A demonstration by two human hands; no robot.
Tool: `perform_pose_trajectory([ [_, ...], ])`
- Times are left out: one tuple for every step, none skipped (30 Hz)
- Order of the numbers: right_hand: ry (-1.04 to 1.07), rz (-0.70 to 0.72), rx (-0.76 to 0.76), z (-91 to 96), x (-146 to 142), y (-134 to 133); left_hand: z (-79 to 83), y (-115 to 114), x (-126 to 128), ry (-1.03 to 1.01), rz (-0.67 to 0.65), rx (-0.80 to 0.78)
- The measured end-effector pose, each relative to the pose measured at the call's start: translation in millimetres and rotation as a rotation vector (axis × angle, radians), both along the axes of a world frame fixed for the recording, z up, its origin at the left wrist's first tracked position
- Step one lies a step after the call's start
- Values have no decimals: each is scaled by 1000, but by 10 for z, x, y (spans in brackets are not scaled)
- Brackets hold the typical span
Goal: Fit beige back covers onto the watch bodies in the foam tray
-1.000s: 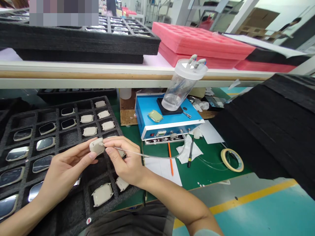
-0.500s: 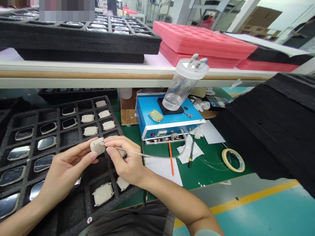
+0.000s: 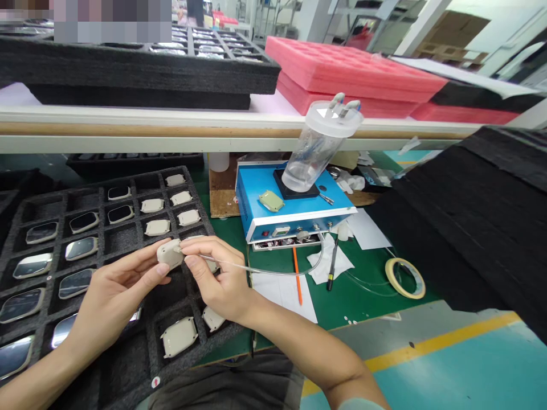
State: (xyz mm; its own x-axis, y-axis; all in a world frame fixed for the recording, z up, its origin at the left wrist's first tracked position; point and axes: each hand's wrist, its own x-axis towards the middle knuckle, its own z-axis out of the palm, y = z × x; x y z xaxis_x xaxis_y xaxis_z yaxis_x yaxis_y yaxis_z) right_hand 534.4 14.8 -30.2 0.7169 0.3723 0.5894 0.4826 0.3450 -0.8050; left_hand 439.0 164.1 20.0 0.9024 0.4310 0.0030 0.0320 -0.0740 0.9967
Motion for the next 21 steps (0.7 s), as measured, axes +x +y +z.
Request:
perform_pose_trajectory([
  [6, 2, -1, -1, -2, -2, 2, -2, 1, 0, 2, 1],
  [10, 1, -4, -2, -5, -3, 4, -5, 2, 0, 4, 1],
  [10, -3, -8, -2, -7, -5, 5, -7, 1, -1, 4, 0],
  [9, -8, -17, -3, -8, -6, 6, -9, 0, -3, 3, -3],
  [7, -14, -26, -3, -9, -7, 7, -10, -1, -6, 0, -5],
  [6, -19, -35, -4, -9, -7, 7, -11, -2, -10, -4, -7],
  [4, -22, -43, -4, -10, -8, 8, -11, -3, -13, -9, -8],
  [4, -24, -47, -5, -10, -8, 8, -11, -4, -15, -12, -9],
  [4, -23, -46, -5, -10, -8, 8, -10, -5, -16, -15, -10],
  [5, -18, -42, -6, -10, -9, 8, -10, -5, -17, -17, -10],
  [5, -12, -38, -7, -10, -9, 7, -10, -5, -18, -19, -11],
  [6, -5, -33, -7, -11, -10, 6, -10, -5, -18, -20, -12],
  [6, 1, -27, -8, -11, -10, 5, -9, -5, -18, -21, -13],
  [6, 5, -22, -8, -11, -10, 3, -9, -5, -18, -22, -14],
  [6, 8, -18, -8, -11, -11, 2, -9, -5, -16, -23, -15],
  [6, 9, -14, -8, -11, -10, 1, -8, -6, -14, -23, -17],
  [6, 9, -12, -8, -12, -10, 0, -8, -6, -12, -23, -19],
  [7, 8, -11, -8, -12, -9, 0, -6, -6, -11, -22, -20],
  [8, 7, -11, -8, -12, -8, -1, -5, -6, -11, -22, -20],
  [8, 5, -13, -7, -13, -7, -1, -3, -5, -11, -22, -20],
  [7, 3, -14, -6, -13, -7, -1, -2, -5, -11, -21, -19],
])
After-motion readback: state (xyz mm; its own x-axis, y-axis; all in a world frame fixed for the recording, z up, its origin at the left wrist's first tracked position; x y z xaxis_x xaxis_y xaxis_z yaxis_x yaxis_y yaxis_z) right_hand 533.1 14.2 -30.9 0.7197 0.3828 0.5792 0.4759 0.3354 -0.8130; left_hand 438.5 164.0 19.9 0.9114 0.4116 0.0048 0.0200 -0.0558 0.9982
